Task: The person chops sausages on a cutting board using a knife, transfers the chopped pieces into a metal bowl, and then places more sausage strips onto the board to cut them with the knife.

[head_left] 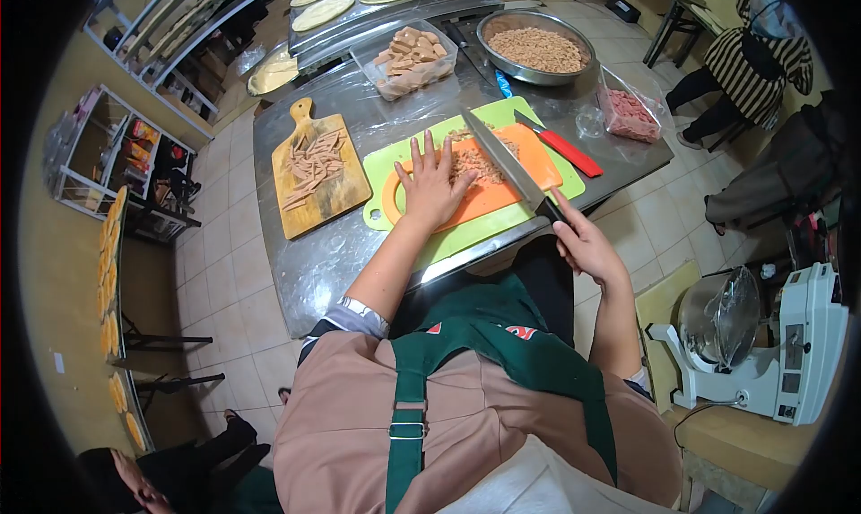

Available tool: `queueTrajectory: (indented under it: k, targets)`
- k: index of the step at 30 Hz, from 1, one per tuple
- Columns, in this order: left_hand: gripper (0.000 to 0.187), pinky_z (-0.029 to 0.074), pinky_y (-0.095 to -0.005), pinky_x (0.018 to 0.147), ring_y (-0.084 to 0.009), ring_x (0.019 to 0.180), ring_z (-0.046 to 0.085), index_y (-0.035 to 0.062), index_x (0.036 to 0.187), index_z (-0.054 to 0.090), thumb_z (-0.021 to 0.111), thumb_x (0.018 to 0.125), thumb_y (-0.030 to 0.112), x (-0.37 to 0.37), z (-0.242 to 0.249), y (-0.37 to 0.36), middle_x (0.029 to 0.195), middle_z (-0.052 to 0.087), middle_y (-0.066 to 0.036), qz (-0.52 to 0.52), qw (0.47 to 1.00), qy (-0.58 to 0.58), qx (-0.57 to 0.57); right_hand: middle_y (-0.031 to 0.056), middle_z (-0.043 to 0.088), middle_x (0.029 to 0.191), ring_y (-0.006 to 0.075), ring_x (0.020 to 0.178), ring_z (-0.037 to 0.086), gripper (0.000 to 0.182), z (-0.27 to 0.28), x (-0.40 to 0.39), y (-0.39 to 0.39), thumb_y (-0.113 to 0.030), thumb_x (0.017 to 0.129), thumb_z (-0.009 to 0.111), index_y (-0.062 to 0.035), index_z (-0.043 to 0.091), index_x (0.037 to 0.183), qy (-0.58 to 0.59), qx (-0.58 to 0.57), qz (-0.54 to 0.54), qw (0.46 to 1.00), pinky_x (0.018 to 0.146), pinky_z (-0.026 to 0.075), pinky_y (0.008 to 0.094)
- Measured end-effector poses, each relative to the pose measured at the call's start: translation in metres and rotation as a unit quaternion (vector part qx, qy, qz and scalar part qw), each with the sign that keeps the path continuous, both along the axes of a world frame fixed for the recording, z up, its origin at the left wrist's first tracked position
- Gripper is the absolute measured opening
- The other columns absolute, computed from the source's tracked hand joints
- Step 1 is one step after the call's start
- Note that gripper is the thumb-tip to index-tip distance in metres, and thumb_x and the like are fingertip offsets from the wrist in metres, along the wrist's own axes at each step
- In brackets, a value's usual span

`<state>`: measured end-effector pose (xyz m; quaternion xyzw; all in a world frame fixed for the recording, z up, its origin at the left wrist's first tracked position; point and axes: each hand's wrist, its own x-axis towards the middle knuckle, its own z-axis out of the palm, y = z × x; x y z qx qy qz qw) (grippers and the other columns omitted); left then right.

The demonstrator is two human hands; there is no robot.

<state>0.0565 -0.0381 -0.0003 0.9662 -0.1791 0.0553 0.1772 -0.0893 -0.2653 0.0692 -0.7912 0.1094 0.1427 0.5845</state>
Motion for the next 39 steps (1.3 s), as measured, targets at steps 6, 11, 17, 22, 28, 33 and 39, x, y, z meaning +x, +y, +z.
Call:
queueTrajectory:
  k: [6,11,17,22,28,33,39]
  targets:
    - [0.018,0.044,-0.0402,0.081,-0.0296,0.092,0.057,0.0069,0.094,0.067,0.063,0.076,0.008,-0.001,0.004,0.005,0.099,0.062,-0.012,-0.075,0.972,-0.11,-0.192,0.0116,0.053,0.072,0.0288,0.073,0.058,0.043,0.005,0.012,-0.037,-0.024,0.086,0.052,-0.0383,0.049,0.126,-0.192,-0.393,-0.087,0.895,0.068,0.047,0.0399]
    - [0.023,0.046,-0.0376,0.081,-0.0291,0.093,0.058,0.0088,0.098,0.066,0.062,0.075,0.009,-0.006,0.016,0.009,0.098,0.063,-0.013,-0.053,0.978,-0.062,-0.19,0.0099,0.052,0.079,0.0257,0.082,0.057,0.043,-0.001,0.036,-0.088,-0.024,0.083,0.057,-0.0414,0.051,0.123,-0.124,-0.55,-0.074,0.822,0.07,0.047,0.0392]
    - [0.026,0.048,-0.036,0.081,-0.0307,0.089,0.061,0.0059,0.103,0.064,0.062,0.078,0.014,-0.007,0.016,0.029,0.097,0.064,-0.016,-0.057,0.971,-0.103,-0.209,0.0144,0.054,0.084,0.0304,0.088,0.056,0.044,-0.029,0.069,-0.129,-0.022,0.084,0.057,-0.0403,0.05,0.124,-0.134,-0.521,-0.021,0.843,0.075,0.046,0.0405]
    - [0.028,0.048,-0.0323,0.078,-0.0258,0.09,0.062,0.0038,0.104,0.064,0.063,0.081,0.021,-0.006,0.02,0.054,0.102,0.063,-0.015,-0.005,0.964,-0.115,-0.238,0.0174,0.056,0.094,0.0327,0.092,0.056,0.045,-0.05,0.095,-0.137,-0.016,0.084,0.057,-0.0373,0.052,0.123,-0.157,-0.531,-0.023,0.832,0.08,0.045,0.0415]
    - [0.031,0.048,-0.0369,0.071,-0.0306,0.079,0.061,0.0007,0.096,0.064,0.065,0.078,0.027,-0.022,0.024,0.103,0.087,0.063,-0.018,0.151,0.981,-0.002,-0.126,0.016,0.056,0.107,0.0316,0.098,0.053,0.035,-0.072,0.107,-0.114,-0.016,0.083,0.056,-0.0125,0.058,0.118,-0.342,-0.439,-0.029,0.83,0.085,0.044,0.0386]
    - [0.047,0.048,-0.0375,0.066,-0.0303,0.073,0.062,-0.0025,0.091,0.061,0.071,0.071,0.039,-0.025,0.026,0.104,0.083,0.064,-0.019,0.22,0.963,0.089,-0.128,0.0143,0.054,0.11,0.031,0.102,0.05,0.041,-0.085,0.113,-0.072,-0.019,0.082,0.057,-0.0105,0.054,0.122,-0.358,-0.397,0.007,0.845,0.087,0.041,0.0383]
    - [0.051,0.049,-0.0383,0.068,-0.0308,0.076,0.063,0.0004,0.086,0.061,0.072,0.065,0.045,-0.022,0.026,0.09,0.082,0.064,-0.018,0.194,0.975,0.094,-0.044,0.0087,0.056,0.109,0.0267,0.102,0.05,0.038,-0.099,0.117,-0.063,-0.015,0.083,0.054,-0.0153,0.055,0.122,-0.354,-0.441,-0.05,0.823,0.089,0.039,0.0383]
